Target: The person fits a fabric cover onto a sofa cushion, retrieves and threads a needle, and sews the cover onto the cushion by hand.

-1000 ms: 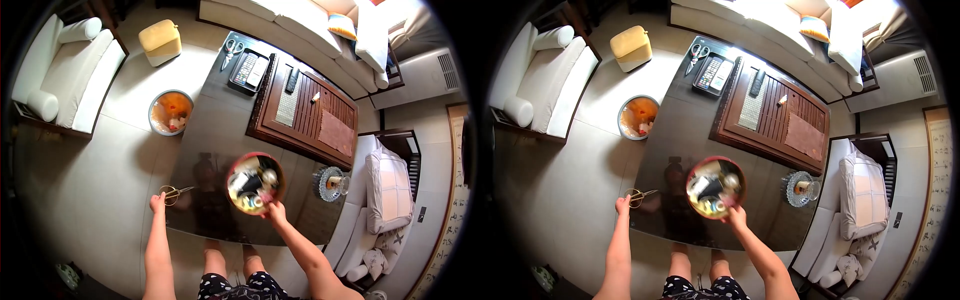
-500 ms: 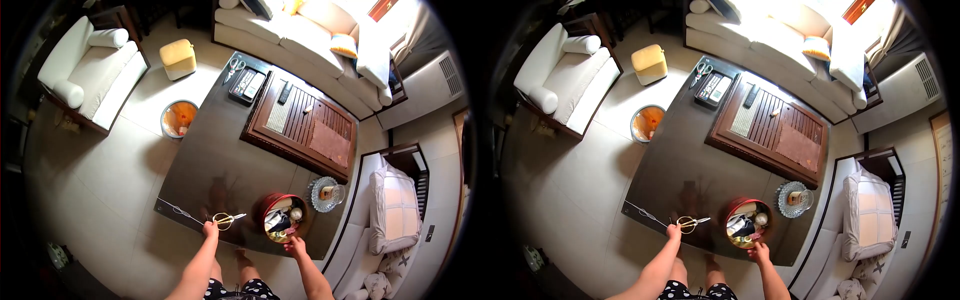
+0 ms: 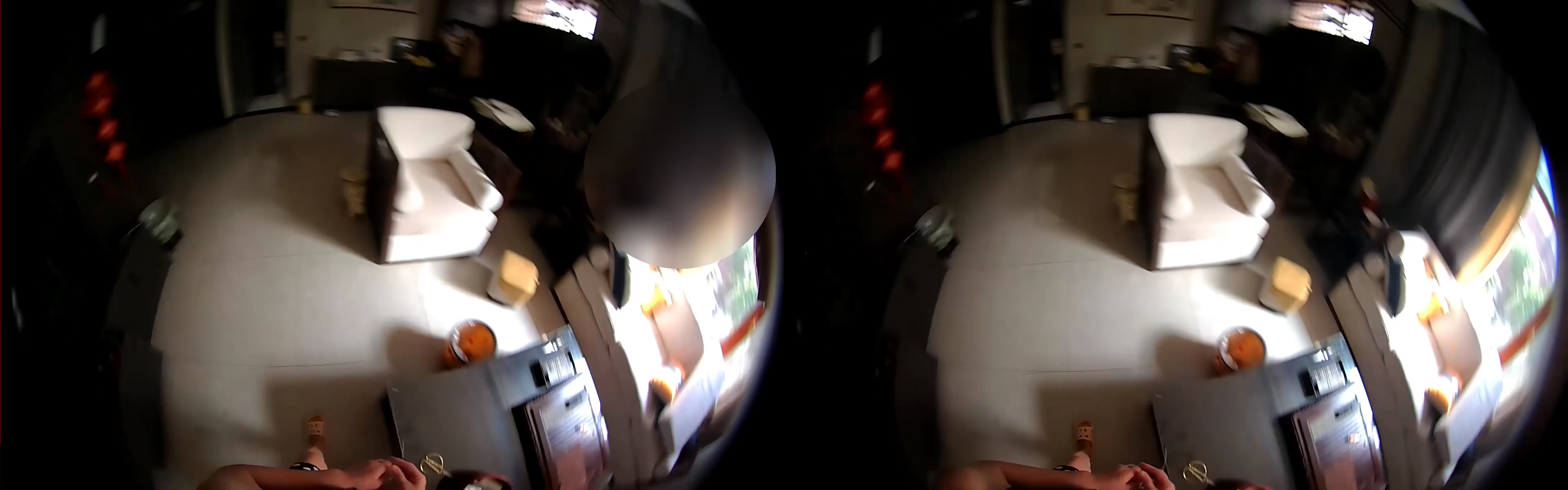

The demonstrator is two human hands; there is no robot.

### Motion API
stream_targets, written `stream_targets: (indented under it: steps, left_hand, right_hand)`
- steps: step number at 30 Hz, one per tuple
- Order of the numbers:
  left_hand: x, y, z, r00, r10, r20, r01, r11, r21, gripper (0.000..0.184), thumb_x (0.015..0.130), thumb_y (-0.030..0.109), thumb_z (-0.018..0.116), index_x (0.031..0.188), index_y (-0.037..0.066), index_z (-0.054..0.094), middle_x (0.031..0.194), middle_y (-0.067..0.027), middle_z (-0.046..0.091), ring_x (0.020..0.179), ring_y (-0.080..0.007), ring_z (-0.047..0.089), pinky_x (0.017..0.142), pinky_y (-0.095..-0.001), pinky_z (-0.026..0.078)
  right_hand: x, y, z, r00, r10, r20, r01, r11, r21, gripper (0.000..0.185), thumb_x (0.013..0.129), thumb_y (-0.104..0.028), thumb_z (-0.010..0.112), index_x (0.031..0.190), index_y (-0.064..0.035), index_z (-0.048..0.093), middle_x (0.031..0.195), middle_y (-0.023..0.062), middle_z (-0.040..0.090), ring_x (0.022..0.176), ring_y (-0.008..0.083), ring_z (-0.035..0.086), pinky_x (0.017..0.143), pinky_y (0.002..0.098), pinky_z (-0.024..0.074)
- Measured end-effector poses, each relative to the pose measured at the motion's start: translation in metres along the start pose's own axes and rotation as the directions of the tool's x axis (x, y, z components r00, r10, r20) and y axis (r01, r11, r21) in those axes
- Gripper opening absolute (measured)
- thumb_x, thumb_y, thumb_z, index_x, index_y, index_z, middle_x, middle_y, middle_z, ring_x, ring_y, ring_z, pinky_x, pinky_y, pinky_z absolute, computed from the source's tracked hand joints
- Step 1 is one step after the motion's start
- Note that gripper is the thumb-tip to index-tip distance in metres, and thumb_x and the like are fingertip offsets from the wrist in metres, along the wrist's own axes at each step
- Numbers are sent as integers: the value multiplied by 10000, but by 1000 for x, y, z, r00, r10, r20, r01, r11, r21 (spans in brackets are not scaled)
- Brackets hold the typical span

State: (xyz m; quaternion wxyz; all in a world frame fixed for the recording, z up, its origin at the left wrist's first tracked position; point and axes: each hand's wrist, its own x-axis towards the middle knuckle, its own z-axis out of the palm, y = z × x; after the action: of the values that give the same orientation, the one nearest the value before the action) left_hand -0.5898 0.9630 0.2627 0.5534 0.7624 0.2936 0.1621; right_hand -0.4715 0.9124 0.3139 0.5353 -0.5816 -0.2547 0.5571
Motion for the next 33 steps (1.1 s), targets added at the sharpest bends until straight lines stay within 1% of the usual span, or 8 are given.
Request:
stream_targets:
  steps: [2,4,6,13,17,21,28,33]
  left_hand:
    - [-23,7,-44,984,-69,-165,-8,906,-423,197,796,138,494,941,5,507,898,-166,547,844,-298,526,697,-386,422]
    - [-32,20,-100,975,-169,-147,-127,125,-984,143,849,54,400,931,25,514,931,-65,540,913,-137,495,794,-284,384]
    - [-73,45,-168,828,-154,-540,-74,924,-376,128,860,111,440,936,30,504,891,-89,554,863,-168,525,750,-293,405]
    - [-181,-13,-339,716,-339,-610,122,921,-369,264,854,211,497,1063,51,519,907,-102,601,800,-177,579,691,-285,441]
    - [-222,-29,-408,612,-497,-615,324,867,-378,269,838,243,518,1013,40,548,880,-103,614,797,-193,590,686,-290,445]
    - [-234,-59,-474,622,-494,-608,184,846,-500,344,848,207,516,1157,64,472,970,-89,576,868,-146,543,754,-275,431]
    - [-248,-137,-580,206,-742,-638,-260,587,-767,122,812,97,469,863,62,575,653,7,498,610,-73,448,531,-218,361]
    - [-308,-181,-629,-392,-381,-837,-18,913,-407,120,783,63,462,847,55,563,638,-15,508,572,-83,460,536,-234,399]
  right_hand:
    - [13,-19,60,992,70,109,-67,997,-35,195,813,-83,560,972,28,573,839,63,594,746,114,536,667,230,445]
    - [42,-7,115,992,-19,128,22,1000,-23,166,788,-50,557,925,38,592,810,96,605,698,138,549,605,273,461]
    - [74,-9,163,944,-29,327,53,996,-65,116,809,-97,556,884,-20,602,779,52,598,657,113,538,597,224,443]
    - [139,-51,380,749,178,638,-322,940,115,158,856,-177,494,772,-43,504,736,94,569,751,213,541,726,340,429]
    - [160,-49,477,632,101,768,109,970,-217,113,805,-71,515,707,-33,556,813,96,585,798,182,523,772,306,393]
    - [189,-27,559,468,242,850,28,957,-288,67,756,-9,541,731,-17,603,951,116,574,903,192,516,820,296,376]
    - [274,-6,726,181,479,859,240,826,-511,199,813,-72,521,991,6,561,853,62,601,747,124,530,655,243,414]
    - [330,14,872,86,582,809,411,719,-561,201,817,-156,554,995,-62,540,942,39,595,821,134,557,651,245,412]
